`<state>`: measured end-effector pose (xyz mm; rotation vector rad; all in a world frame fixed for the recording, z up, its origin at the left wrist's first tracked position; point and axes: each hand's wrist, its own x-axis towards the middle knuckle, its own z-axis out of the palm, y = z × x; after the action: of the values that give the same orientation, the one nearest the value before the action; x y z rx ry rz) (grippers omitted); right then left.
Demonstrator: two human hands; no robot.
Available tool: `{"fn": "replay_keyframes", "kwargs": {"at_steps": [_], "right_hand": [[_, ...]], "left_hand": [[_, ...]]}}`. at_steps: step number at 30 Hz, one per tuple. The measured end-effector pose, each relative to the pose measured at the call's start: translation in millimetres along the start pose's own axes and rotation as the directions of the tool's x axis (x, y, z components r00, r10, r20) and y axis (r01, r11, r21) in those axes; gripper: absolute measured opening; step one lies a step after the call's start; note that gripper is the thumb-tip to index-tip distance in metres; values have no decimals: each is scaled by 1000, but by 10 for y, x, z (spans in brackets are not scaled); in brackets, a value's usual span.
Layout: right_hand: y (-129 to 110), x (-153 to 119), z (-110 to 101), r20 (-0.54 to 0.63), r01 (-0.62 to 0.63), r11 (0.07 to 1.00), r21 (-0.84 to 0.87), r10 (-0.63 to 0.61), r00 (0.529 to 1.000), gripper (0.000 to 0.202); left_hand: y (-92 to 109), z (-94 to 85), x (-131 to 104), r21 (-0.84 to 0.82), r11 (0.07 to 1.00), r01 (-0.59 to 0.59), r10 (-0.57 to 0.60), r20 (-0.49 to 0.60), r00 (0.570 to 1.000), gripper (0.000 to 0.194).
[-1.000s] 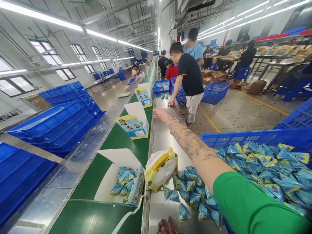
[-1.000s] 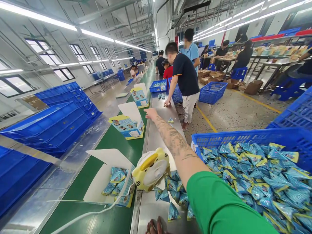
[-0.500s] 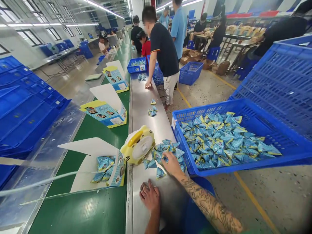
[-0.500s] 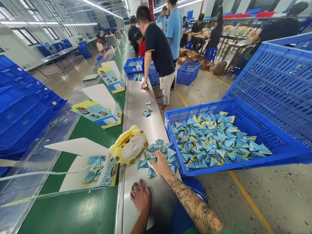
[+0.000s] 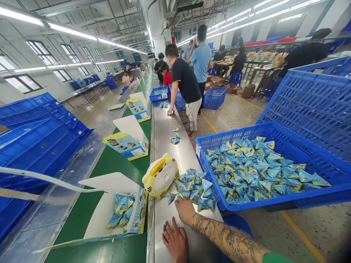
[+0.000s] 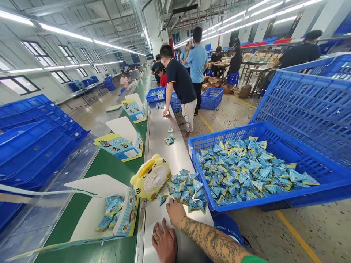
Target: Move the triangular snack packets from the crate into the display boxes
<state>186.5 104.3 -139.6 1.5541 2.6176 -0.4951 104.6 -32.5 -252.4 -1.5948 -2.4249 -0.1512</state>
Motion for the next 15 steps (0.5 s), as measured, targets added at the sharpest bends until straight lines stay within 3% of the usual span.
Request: {"fn": "replay_keyframes", "kwargs": {"at_steps": [3,7,11,15], "right_hand": [[53,-198,253,14,-31,999,33,30,999,50],[149,-471,482,49,-112,973,202,104,993,54],[293,-546,528,45,-80,927,367,68,997,52],[434,-556,437,83,-80,908,411,51,995,53]], "left_hand": [[-2,42,3,-20,1000,0,-1,-39,999,49],[3,109,7,-26,999,19,-20,-30,999,49],[8,166,10,-69,996,57,-59,-31,998,49],[3,263,13,-98,992,77,-83,-59,995,48]]}}
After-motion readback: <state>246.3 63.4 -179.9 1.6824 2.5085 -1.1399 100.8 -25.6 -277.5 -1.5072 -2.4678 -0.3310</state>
